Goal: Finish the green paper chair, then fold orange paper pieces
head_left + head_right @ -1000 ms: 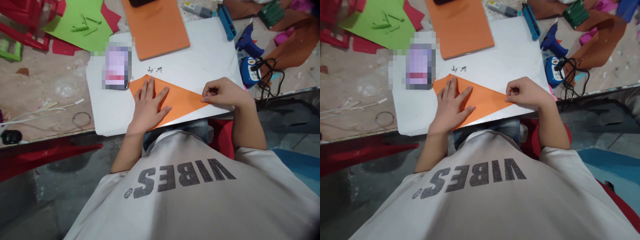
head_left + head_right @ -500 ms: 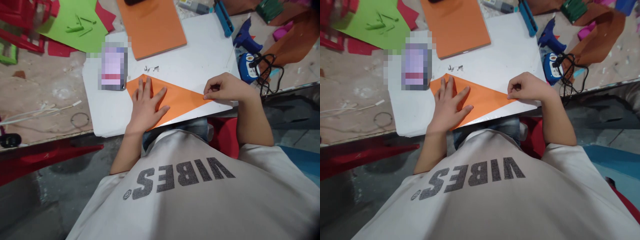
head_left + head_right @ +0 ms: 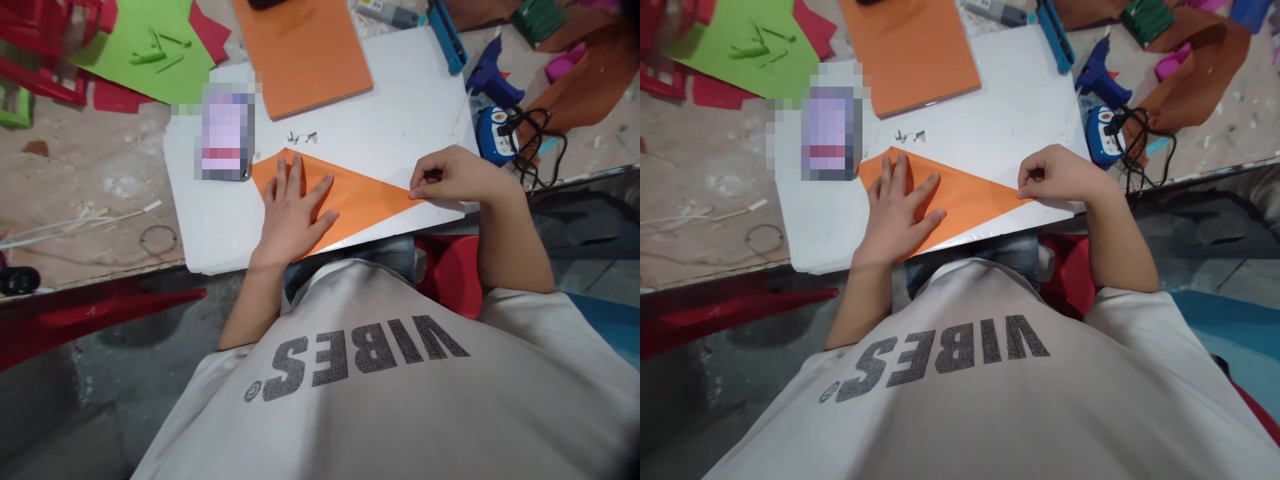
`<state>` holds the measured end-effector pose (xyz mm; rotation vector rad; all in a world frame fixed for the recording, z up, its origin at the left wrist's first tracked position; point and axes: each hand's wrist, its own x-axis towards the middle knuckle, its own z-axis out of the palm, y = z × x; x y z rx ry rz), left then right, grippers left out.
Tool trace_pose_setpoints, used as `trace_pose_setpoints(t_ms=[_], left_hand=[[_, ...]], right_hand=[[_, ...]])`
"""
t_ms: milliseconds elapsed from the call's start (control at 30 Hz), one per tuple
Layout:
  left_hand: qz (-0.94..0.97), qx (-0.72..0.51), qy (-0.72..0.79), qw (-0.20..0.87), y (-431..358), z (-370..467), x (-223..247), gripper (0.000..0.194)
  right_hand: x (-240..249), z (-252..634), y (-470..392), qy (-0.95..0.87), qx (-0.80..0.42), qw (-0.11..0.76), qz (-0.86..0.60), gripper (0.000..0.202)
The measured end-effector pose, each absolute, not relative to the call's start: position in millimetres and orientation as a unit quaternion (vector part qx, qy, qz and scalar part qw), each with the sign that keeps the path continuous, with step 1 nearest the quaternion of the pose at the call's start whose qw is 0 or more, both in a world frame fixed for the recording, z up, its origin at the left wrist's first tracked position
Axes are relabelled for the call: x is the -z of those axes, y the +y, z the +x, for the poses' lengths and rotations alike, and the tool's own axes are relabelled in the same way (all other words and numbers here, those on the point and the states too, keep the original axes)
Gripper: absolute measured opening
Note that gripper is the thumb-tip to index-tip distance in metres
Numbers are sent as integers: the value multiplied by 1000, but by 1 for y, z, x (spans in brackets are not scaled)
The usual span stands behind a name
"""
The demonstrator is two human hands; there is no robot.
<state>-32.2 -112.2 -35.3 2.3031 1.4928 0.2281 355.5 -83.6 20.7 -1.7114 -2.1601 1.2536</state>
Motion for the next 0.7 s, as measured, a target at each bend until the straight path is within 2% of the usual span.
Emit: trace_pose_setpoints(t_ms=[700], left_hand=[[816, -76, 536, 203, -112, -32, 31, 79]], right_hand=[[-16, 358, -89, -706, -405, 78, -576, 46]])
